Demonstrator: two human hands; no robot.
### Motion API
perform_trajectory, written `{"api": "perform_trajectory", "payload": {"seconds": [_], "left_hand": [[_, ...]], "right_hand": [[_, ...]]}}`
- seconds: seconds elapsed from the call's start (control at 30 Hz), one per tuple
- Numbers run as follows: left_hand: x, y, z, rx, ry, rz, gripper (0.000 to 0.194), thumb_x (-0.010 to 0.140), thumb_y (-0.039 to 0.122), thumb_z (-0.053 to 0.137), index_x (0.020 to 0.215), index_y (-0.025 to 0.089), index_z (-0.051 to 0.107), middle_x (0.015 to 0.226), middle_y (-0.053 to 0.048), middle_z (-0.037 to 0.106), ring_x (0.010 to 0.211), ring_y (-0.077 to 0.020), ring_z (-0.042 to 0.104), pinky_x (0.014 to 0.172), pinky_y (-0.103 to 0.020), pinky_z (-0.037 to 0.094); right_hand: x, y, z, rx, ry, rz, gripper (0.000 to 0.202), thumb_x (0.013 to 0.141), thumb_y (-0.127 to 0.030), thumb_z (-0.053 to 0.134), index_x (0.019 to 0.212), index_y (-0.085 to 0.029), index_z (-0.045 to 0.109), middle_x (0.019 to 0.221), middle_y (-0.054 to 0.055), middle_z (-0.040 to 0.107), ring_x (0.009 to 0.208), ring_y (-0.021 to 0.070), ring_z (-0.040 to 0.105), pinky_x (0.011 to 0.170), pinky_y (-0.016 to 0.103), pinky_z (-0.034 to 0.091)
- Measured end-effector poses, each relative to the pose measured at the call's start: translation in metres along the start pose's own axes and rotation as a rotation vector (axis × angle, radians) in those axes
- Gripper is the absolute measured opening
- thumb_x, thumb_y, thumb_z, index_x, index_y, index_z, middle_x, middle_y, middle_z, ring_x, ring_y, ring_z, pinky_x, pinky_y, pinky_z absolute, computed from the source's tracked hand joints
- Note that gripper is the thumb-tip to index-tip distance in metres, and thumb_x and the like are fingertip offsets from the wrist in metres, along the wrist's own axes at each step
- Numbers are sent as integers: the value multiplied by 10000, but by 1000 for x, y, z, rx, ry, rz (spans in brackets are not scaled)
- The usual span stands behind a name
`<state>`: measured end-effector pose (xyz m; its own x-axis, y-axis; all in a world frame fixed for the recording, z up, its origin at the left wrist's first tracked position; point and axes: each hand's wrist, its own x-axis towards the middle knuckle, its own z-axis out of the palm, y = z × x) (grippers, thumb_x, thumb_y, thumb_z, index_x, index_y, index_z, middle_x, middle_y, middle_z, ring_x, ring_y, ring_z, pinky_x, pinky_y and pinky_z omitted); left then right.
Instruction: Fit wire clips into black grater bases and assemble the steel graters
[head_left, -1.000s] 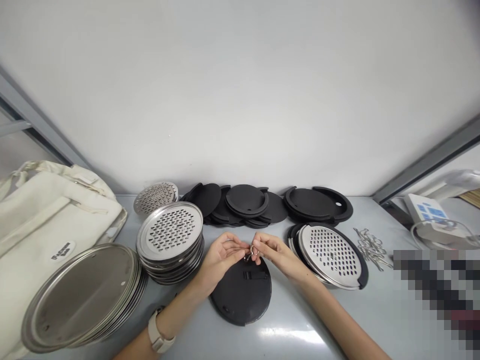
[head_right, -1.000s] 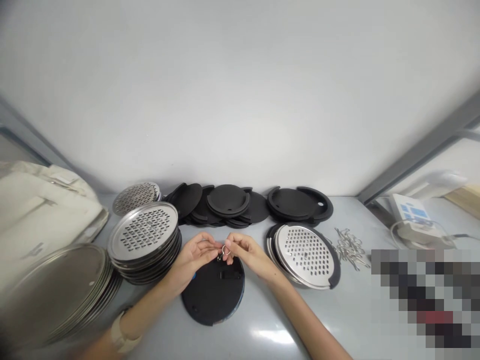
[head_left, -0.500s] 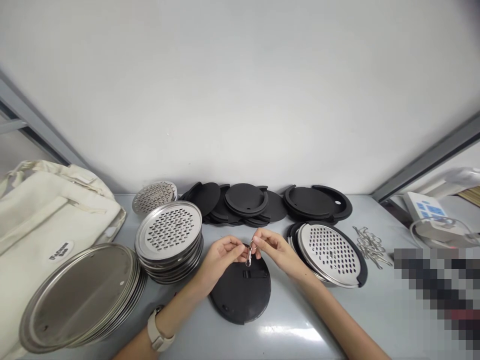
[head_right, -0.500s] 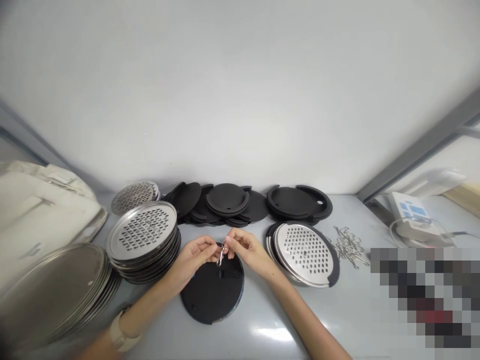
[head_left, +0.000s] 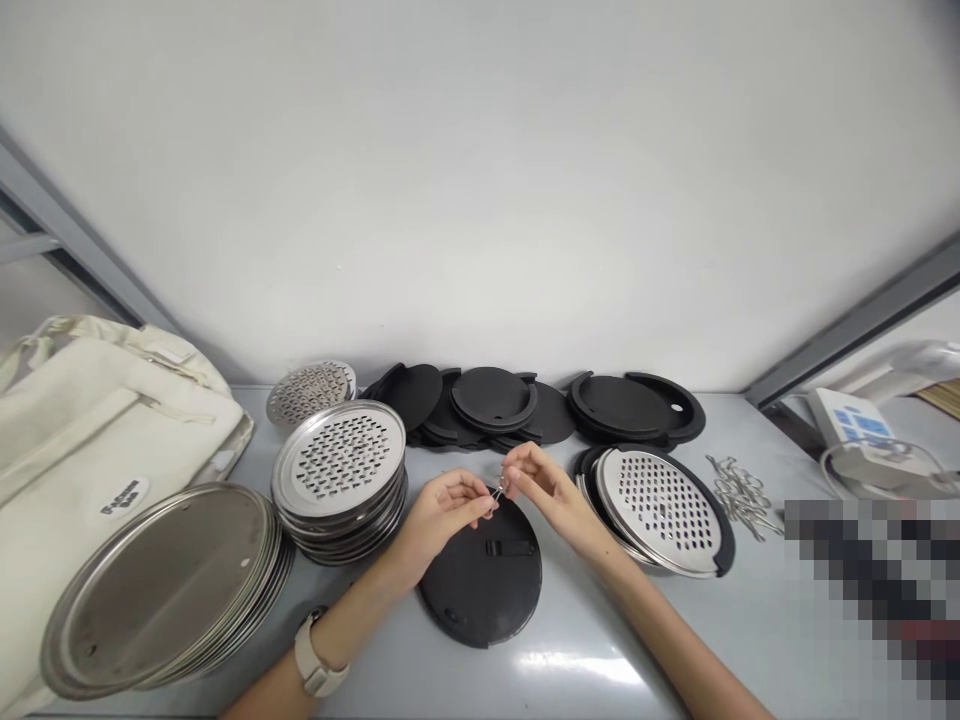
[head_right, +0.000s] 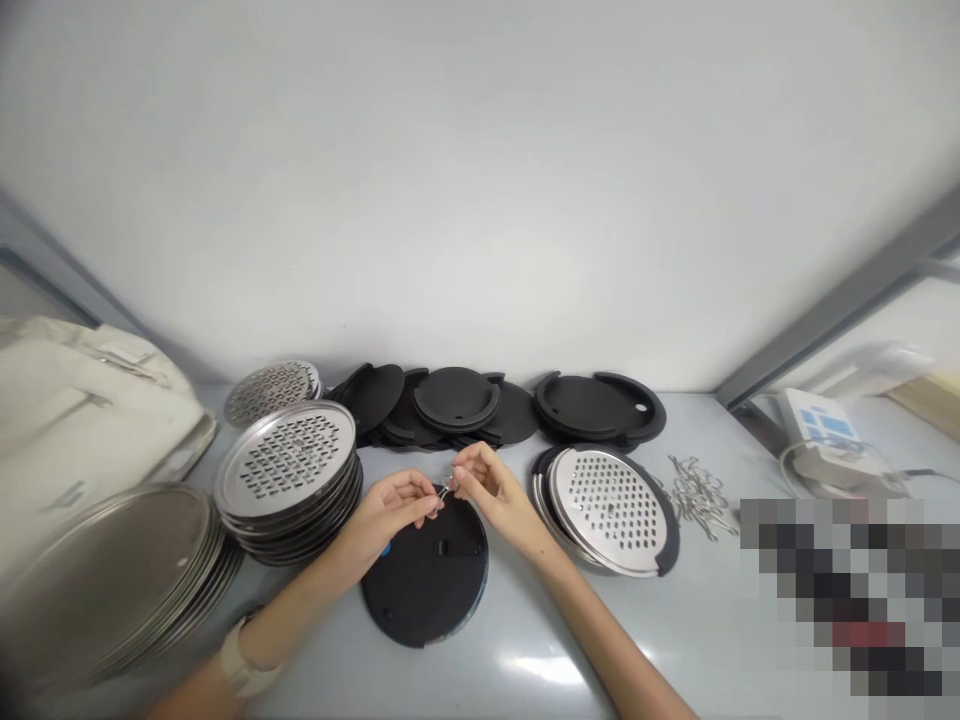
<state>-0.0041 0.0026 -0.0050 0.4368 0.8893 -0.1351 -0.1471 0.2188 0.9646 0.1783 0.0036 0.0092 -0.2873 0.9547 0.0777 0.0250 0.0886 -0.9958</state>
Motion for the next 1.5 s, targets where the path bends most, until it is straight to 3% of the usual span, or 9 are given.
{"api": "perform_trajectory", "payload": {"seconds": [0.17, 0.27, 0.47, 0.7, 0.87, 1.0, 1.1, 1.17, 1.5], "left_hand": [[0, -1, -2, 96, 10, 96, 188, 756, 289, 663, 823, 136, 578, 805, -35, 604, 789, -130, 571, 717, -233, 442], [-1, -2, -2, 176, 19, 164, 179, 775, 292, 641, 843, 141, 572, 835, -38, 595, 832, -145, 570, 775, -263, 440], [-4, 0, -2, 288, 46, 196, 196, 780, 316, 627, 859, 150, 558, 826, -38, 585, 802, -146, 569, 727, -256, 442], [-3, -3, -1, 279, 63, 239, 161, 765, 274, 633, 818, 151, 543, 788, -26, 589, 745, -133, 570, 701, -250, 450], [-2, -8, -3, 295, 73, 293, 141, 770, 254, 619, 825, 147, 545, 814, -30, 591, 783, -143, 592, 754, -270, 472], [-1, -7, -8, 281, 84, 345, 136, 767, 233, 620, 829, 141, 542, 877, -50, 607, 846, -155, 607, 814, -288, 477], [-1, -7, -10, 258, 78, 365, 138, 766, 228, 622, 825, 141, 532, 907, -63, 622, 893, -167, 613, 850, -306, 476], [-1, -8, -10, 243, 63, 359, 146, 766, 231, 623, 830, 144, 524, 921, -67, 630, 901, -171, 619, 856, -316, 482], [-1, -10, -10, 302, 63, 385, 108, 772, 208, 599, 835, 159, 526, 940, -68, 639, 918, -173, 622, 865, -333, 493]], "right_hand": [[-4, -5, 3, -173, -119, -41, 168, 864, -360, 523, 894, -201, 568, 883, 22, 578, 859, 148, 548, 819, 290, 421], [-5, -6, 4, -235, -136, -37, 165, 847, -362, 549, 866, -199, 571, 813, 5, 575, 808, 139, 542, 777, 273, 429], [-5, -12, 2, -282, -172, -42, 189, 851, -384, 532, 912, -208, 563, 818, 7, 575, 794, 143, 535, 764, 274, 430], [-5, -4, 0, -424, -170, -64, 337, 879, -445, 440, 670, -188, 504, 669, -12, 509, 657, 127, 473, 635, 251, 389], [-6, -8, -2, -428, -185, -79, 274, 878, -412, 456, 740, -188, 530, 693, -15, 525, 673, 123, 482, 636, 243, 389], [-10, -17, -8, -509, -265, -93, 233, 779, -425, 610, 815, -197, 575, 798, 0, 556, 767, 144, 503, 707, 264, 410], [-13, -15, -7, -573, -385, -113, 346, 652, -441, 726, 877, -209, 605, 873, 14, 545, 825, 160, 493, 751, 280, 424], [-13, -11, -5, -593, -395, -119, 386, 633, -441, 738, 918, -217, 606, 890, 19, 538, 829, 162, 487, 757, 287, 433], [-10, -3, -3, -518, -314, -134, 117, 795, -267, 558, 886, -199, 586, 838, 21, 590, 763, 140, 534, 736, 293, 463]]}}
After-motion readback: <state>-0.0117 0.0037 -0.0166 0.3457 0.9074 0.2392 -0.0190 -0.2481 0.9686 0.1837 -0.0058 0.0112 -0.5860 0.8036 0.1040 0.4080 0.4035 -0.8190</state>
